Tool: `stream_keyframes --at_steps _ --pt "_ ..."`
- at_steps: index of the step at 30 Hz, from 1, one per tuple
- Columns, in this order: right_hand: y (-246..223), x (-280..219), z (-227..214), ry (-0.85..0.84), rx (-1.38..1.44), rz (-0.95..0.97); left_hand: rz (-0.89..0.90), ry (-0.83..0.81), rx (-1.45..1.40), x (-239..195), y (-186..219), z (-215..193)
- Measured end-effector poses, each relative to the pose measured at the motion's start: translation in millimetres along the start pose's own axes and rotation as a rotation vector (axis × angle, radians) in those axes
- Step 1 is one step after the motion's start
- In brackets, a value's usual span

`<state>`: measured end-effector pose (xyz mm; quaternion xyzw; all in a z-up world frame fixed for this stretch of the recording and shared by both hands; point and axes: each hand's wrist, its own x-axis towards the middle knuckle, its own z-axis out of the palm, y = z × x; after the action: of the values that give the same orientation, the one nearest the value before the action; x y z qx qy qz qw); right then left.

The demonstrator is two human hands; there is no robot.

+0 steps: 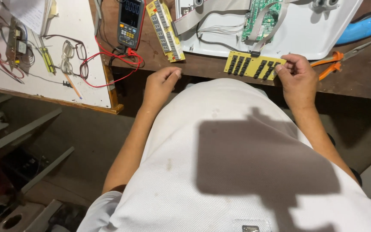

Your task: The person uses a multimeter to test connections on a circuit board and a yellow display module. They connect and disconnect probes, adjust wires, and reposition components on the workbench.

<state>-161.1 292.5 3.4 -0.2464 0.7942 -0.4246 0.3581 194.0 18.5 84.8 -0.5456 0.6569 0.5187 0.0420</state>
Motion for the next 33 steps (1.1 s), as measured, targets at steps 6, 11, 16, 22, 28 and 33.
stream_keyframes --at_steps 6,11,16,22,28,33 --pt "1 -2 0 0.001 -0.051 -0.015 -0.023 0.200 -0.030 -3 -55 -18" --pt "10 2 0 -0.001 0.017 0.003 -0.007 0.294 0.366 22 -86 -17" --pt "18 3 0 -0.007 0.017 -0.029 -0.125 0.293 0.521 45 -103 -5" --pt "6 2 -1 -0.010 -0.002 -0.005 -0.220 0.225 0.562 52 -90 -6" --pt "2 2 0 -0.002 0.001 -0.012 -0.257 0.134 0.590 57 -74 -10" --pt "2 3 0 0.001 -0.025 0.010 -0.254 0.080 0.611 66 -71 -12"
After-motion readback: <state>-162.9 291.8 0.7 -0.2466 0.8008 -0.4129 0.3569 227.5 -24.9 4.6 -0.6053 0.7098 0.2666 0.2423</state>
